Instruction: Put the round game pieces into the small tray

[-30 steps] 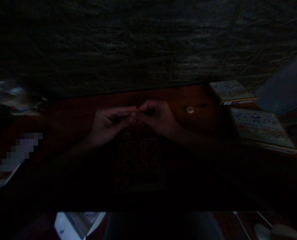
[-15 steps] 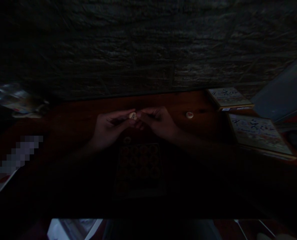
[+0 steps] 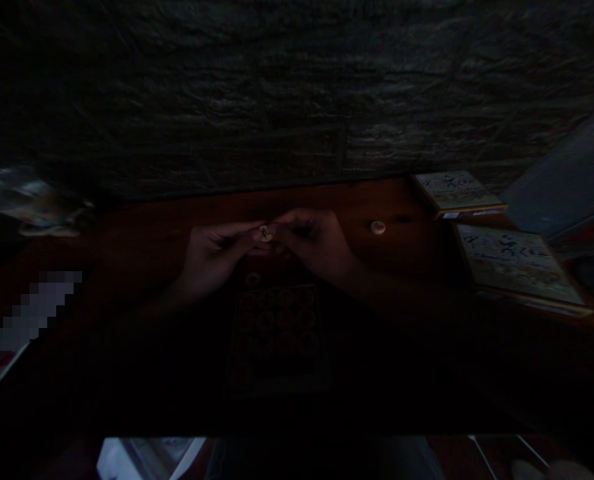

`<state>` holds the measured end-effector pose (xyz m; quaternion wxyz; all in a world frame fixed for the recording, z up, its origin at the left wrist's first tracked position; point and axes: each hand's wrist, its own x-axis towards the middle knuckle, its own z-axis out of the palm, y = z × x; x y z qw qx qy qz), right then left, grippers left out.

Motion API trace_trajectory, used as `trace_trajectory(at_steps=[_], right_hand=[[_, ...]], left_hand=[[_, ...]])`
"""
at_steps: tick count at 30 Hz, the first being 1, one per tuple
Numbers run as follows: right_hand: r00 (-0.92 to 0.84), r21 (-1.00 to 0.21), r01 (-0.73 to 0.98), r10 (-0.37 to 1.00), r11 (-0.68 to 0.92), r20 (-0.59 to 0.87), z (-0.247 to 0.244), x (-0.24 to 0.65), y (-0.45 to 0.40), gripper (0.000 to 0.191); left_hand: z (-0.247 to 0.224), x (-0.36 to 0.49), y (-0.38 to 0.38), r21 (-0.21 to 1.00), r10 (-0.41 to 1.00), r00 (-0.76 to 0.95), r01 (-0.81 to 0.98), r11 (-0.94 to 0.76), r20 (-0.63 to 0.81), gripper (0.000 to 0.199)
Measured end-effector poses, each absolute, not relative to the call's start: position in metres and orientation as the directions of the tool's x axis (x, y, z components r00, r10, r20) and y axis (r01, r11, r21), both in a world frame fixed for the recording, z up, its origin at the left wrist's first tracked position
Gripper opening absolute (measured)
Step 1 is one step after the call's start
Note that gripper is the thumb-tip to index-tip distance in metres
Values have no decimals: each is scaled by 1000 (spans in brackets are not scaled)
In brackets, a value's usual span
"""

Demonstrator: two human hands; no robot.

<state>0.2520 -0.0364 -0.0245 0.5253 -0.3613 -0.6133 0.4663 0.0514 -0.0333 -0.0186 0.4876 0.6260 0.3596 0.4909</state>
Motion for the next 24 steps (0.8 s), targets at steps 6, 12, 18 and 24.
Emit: trace_trajectory(at_steps=[6,12,18,24], right_hand=[[-191,-954,-58,934,295,301,-24,253,-36,36],[-248,-968,-57,936,243,249,-19,252,-39,37],[-273,-973,-151,939,175,211,-21,251,-39,41],[-298,-983,-130,940,132,166,-19,252,-41,43]], left_hand=[[-23,48,-31,930,892,285,0,-367,352,34],[-24,47,-29,882,841,309,13,-471,445,32],[-22,48,-29,864,825,313,21,-502,471,30],[-23,47,-29,846,825,280,73,-528,491,30]])
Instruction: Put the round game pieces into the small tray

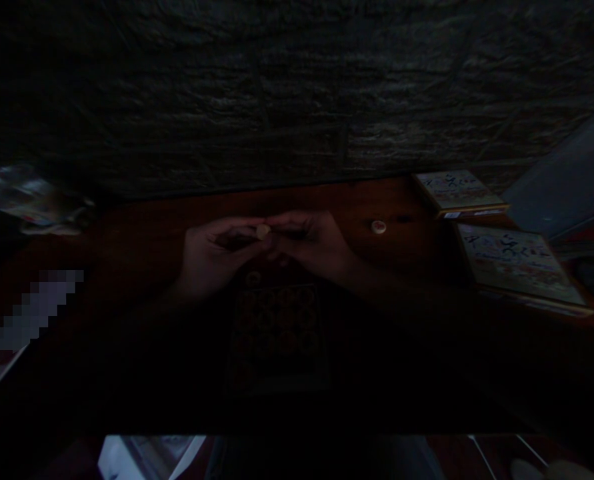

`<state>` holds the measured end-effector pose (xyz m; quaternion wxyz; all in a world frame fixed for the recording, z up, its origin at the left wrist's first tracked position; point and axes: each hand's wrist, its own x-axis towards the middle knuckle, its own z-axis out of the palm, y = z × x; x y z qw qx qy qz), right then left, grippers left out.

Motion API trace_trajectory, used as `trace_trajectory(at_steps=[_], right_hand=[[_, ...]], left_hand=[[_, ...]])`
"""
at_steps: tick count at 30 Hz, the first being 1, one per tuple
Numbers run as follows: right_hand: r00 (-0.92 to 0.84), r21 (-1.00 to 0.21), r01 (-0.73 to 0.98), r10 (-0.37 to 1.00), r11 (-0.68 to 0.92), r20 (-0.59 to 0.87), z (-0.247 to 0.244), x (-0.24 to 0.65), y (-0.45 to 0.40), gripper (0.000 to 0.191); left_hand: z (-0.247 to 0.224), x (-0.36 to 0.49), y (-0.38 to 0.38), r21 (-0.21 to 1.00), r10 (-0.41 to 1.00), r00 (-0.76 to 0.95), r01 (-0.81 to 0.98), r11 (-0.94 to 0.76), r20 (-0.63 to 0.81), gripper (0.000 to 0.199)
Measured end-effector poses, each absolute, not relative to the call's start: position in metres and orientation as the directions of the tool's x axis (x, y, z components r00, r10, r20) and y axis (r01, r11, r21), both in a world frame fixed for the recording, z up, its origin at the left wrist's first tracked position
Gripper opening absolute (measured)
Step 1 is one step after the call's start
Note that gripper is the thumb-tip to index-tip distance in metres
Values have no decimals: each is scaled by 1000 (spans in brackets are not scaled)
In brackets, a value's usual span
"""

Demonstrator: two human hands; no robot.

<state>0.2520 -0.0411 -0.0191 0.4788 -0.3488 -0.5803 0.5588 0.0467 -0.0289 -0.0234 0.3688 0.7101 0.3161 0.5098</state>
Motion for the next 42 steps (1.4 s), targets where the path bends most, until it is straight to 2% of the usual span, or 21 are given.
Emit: trace_trajectory(at_steps=[6,12,19,27,31,42], right_hand=[[-241,-975,-111,946,194,216,-20,252,-40,40],[-209,-967,-66,945,245,253,-17,253,-40,27],[-225,-971,-61,945,232,240,-18,254,-42,18],[-320,-987,-80,935,136,155,-22,254,-38,35],[-343,-988,-86,927,128,150,-21,255,-37,36],[-264,-989,-73,954,127,142,-18,252,-39,38]], left_hand=[[-26,47,-29,856,836,257,56,-514,485,29],[-26,48,-30,838,810,283,36,-544,514,22],[-29,45,-27,839,801,355,80,-539,481,29],[-29,43,-27,799,795,342,170,-577,501,35],[-27,43,-28,800,790,337,146,-582,512,33],[-21,48,-32,805,804,319,171,-569,501,25]])
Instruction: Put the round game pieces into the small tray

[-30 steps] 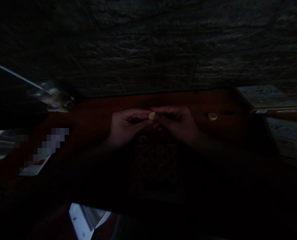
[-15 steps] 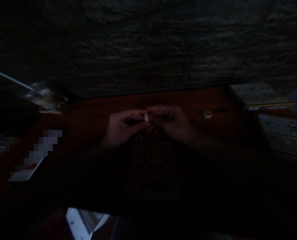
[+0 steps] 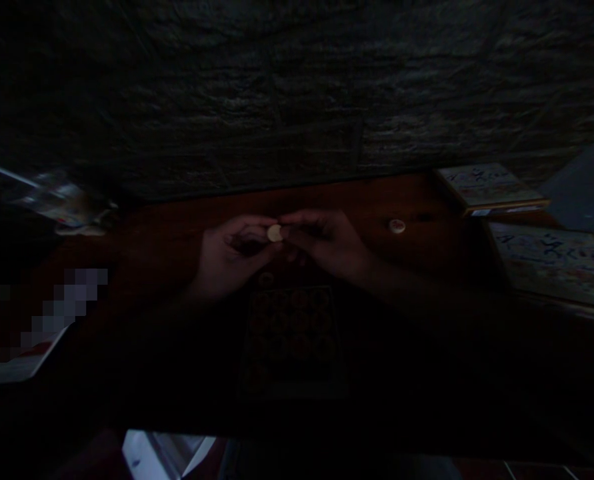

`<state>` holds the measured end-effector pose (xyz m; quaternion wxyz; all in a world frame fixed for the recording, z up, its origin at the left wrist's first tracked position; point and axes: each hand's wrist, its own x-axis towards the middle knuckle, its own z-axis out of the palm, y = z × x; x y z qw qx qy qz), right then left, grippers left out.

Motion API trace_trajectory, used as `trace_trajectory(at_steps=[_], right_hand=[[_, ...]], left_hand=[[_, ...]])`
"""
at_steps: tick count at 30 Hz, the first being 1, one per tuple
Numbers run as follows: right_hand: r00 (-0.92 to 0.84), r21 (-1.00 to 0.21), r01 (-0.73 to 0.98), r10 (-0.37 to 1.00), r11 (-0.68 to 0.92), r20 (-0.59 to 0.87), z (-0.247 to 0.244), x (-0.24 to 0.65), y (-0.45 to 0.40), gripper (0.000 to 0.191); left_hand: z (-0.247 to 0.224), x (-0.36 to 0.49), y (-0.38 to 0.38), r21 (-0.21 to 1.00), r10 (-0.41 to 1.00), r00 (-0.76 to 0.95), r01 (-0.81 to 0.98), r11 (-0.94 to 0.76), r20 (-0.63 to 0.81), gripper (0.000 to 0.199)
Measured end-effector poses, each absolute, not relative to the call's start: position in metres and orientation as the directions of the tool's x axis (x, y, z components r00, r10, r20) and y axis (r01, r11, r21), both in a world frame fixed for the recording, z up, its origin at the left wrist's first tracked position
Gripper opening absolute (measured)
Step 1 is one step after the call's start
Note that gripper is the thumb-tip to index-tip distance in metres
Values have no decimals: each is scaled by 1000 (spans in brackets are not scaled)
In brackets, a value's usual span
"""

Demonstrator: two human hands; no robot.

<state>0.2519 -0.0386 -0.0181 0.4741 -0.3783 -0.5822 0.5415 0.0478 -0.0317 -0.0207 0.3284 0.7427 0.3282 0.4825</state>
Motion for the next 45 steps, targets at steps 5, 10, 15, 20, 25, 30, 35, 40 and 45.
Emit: trace_trajectory(at_steps=[5,10,15,20,25,30,35,40,45], right_hand=[[-222,-985,-70,960,159,171,-18,250,-38,34],[-207,-978,-93,957,189,205,-16,250,-39,36],[-207,-981,-72,959,181,192,-17,251,-40,31],[-200,-976,-89,956,199,214,-18,250,-38,36],[-193,-973,-102,955,209,225,-19,249,-38,34],[-193,-968,-120,951,221,241,-19,250,-39,30],[-223,-969,-108,944,224,243,-21,251,-39,30],[-233,-956,-89,928,278,291,-24,252,-38,25],[-190,-918,14,903,396,386,-27,254,-38,23]], left_hand=[[-22,49,-30,836,811,324,97,-540,486,25],[-20,49,-31,893,837,354,10,-451,418,31],[-20,49,-33,914,858,361,33,-404,366,36],[-22,48,-29,888,857,320,87,-451,404,31],[-23,48,-28,857,827,329,90,-508,456,28],[-24,49,-29,880,829,351,31,-475,435,32],[-24,48,-29,880,837,340,52,-473,430,32],[-24,49,-28,941,884,344,-4,-337,318,41],[-24,48,-27,970,908,348,-19,-243,234,46]])
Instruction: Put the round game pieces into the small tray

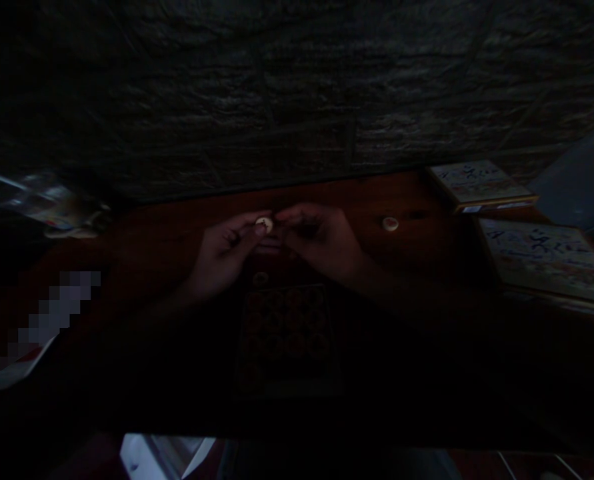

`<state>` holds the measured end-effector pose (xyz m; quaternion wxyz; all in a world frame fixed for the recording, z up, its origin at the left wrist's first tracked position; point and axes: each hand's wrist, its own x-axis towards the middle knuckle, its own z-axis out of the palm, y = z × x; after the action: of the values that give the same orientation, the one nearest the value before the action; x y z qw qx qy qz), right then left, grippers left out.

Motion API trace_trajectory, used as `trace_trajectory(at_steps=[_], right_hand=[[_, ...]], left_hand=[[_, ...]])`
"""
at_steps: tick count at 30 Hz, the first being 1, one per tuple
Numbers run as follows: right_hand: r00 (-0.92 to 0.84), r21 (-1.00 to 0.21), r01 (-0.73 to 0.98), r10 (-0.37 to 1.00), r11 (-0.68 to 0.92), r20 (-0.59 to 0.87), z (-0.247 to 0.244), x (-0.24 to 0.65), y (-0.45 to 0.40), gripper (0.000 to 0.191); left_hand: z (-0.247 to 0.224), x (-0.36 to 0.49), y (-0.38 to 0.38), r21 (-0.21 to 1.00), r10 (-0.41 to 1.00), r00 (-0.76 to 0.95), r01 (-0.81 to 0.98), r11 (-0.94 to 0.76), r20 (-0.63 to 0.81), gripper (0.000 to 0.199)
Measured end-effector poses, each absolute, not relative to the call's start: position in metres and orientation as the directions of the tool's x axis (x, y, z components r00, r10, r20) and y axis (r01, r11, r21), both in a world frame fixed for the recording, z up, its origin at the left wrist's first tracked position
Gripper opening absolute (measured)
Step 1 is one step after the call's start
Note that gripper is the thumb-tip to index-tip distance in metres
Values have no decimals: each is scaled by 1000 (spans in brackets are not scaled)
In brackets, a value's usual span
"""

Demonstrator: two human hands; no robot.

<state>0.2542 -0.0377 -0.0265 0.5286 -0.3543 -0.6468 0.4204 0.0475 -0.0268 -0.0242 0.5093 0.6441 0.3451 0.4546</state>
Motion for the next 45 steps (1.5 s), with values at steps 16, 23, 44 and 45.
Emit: trace_trajectory(at_steps=[16,23,44,45], right_hand=[[-216,-780,172,795,602,567,-31,253,-41,21],[-254,-803,152,808,576,532,-29,253,-43,21],[-209,-765,231,799,601,564,-9,256,-57,21],[-213,-761,246,800,600,561,-2,257,-58,22]], left_hand=[[-20,46,-29,975,864,453,-73,-210,220,30],[-23,43,-28,953,838,467,-34,-303,283,37],[-8,43,-30,939,900,281,-13,-344,334,31],[-7,43,-31,933,893,284,-15,-361,350,30]])
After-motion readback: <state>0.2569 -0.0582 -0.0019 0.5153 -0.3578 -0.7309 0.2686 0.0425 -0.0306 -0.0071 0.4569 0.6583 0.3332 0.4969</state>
